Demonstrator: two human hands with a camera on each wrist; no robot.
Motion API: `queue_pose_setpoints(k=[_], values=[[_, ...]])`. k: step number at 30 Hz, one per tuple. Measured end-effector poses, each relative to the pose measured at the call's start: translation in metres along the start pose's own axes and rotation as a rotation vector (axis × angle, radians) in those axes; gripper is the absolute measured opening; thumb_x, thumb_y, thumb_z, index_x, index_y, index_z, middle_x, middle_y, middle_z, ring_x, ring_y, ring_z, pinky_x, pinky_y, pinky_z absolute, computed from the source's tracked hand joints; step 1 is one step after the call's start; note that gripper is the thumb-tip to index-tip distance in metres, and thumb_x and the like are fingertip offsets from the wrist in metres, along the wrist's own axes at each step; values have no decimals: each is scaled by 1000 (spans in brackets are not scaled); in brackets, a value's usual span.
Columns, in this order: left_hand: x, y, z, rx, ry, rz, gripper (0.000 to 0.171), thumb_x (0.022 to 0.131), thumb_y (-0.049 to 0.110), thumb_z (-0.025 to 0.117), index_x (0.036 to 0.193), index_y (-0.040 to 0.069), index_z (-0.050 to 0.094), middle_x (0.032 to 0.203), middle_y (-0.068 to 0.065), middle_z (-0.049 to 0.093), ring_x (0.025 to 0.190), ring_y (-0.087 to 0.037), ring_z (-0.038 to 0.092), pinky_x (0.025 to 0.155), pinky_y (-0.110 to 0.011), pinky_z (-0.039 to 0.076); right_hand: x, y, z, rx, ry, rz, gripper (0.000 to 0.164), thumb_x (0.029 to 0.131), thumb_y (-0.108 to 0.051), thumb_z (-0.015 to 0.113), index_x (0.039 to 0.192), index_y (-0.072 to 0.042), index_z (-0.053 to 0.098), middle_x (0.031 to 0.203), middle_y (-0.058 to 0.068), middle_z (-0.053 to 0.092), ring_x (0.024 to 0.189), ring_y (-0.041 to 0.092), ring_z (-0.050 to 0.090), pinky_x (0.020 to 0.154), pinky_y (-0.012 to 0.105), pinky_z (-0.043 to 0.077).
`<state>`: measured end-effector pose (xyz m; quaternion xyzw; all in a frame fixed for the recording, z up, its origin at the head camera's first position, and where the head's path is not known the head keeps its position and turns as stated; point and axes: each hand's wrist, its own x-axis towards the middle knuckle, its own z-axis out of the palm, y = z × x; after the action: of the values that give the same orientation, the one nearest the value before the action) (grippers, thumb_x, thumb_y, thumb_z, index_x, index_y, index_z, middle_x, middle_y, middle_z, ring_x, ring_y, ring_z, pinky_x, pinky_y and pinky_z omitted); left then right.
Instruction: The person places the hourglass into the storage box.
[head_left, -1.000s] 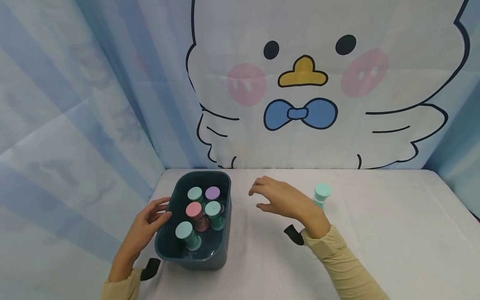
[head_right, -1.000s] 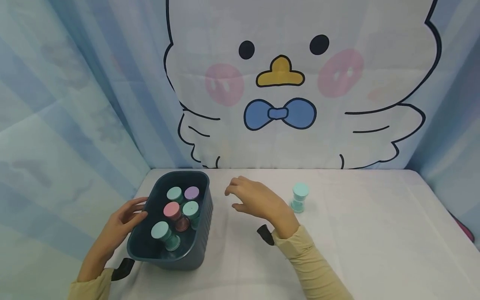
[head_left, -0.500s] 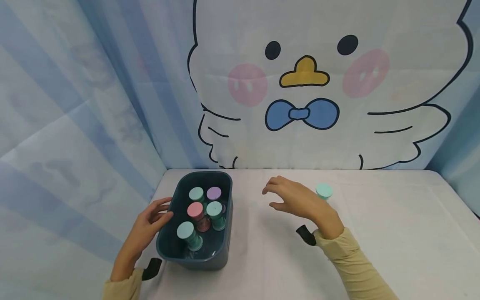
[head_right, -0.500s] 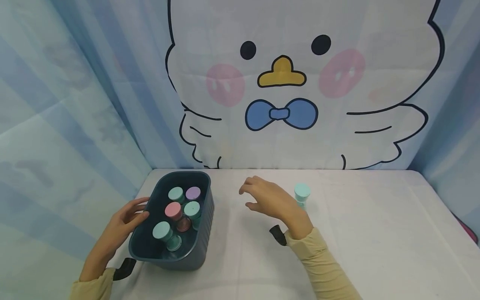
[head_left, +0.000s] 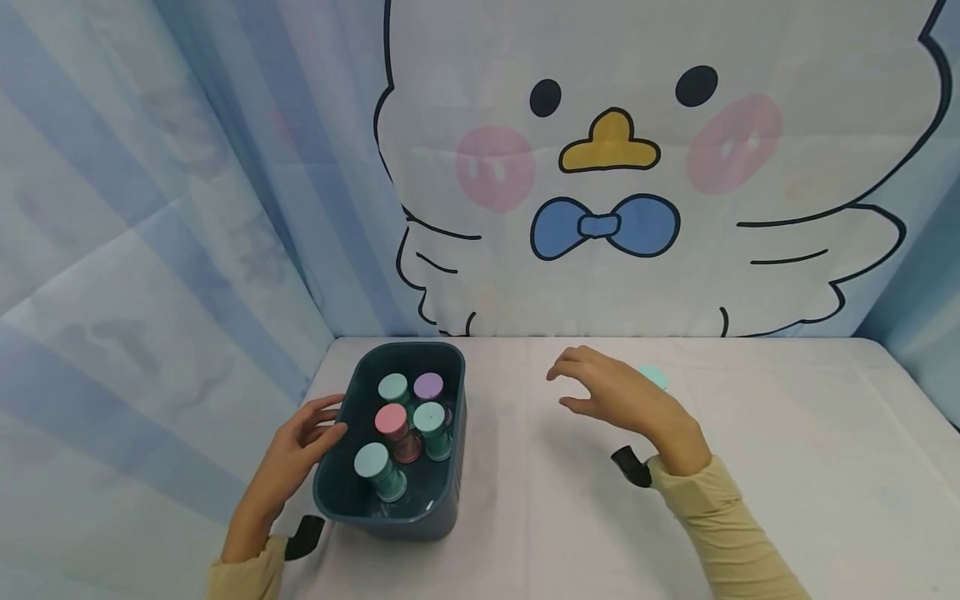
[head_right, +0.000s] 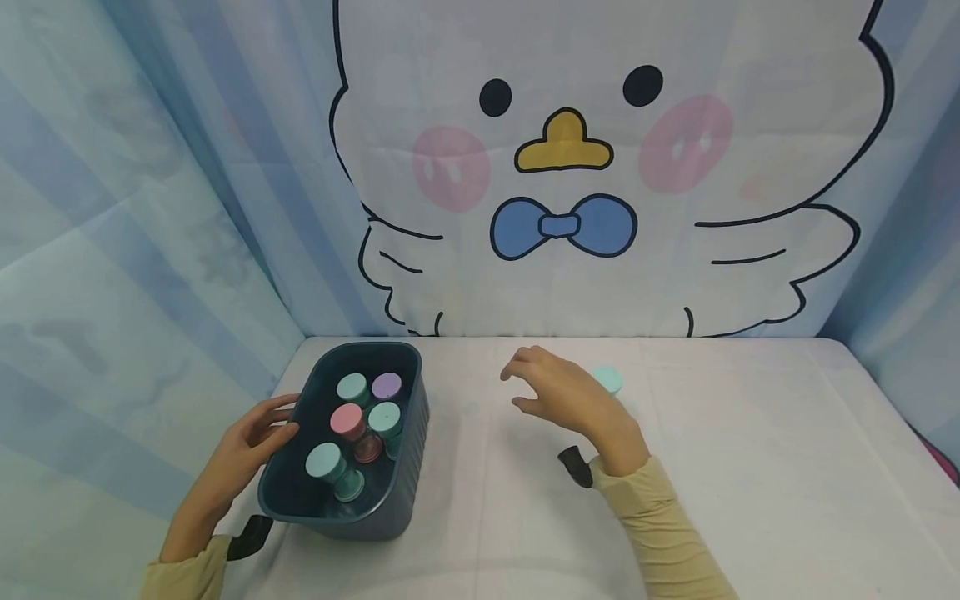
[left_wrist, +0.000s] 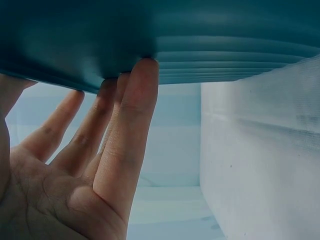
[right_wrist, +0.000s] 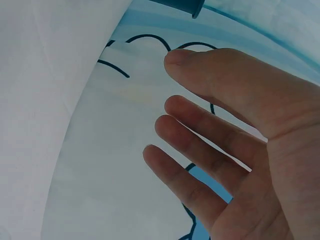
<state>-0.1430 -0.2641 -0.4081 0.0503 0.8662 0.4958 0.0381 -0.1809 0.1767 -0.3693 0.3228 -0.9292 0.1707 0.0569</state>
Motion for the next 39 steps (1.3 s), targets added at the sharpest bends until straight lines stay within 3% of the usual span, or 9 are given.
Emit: queue_pose_setpoints(k=[9,18,29,39], values=[[0,0,-1,-1,4,-3,56,101,35,58,150,14,41,148,-18,47,131,-40,50,105,-61,42,-12,14,-1,40,10,41,30,84,-9,78,112,-5,70,114,7,65,110,25,61,91,40,54],[1,-1,-1,1,-4,-3,56,100,36,59,149,16,42,146,-18,49,131,-39,51,104,-61,43,-23,27,-1,9,12,99,29,84,-8,78,111,-4,69,114,9,64,112,29,57,93,45,53],[2,-3,0,15,-1,58,52,101,31,59,148,16,44,143,-17,52,127,-38,54,102,-58,46,-36,42,1,-17,-10,175,31,83,-8,79,111,-1,69,117,14,63,112,33,56,93,48,52],[3,-4,0,15,4,56,54,101,32,60,148,15,43,143,-18,52,128,-39,53,103,-61,44,-43,49,-1,-4,-13,206,30,83,-8,78,111,-1,69,119,17,62,115,37,53,93,52,51]])
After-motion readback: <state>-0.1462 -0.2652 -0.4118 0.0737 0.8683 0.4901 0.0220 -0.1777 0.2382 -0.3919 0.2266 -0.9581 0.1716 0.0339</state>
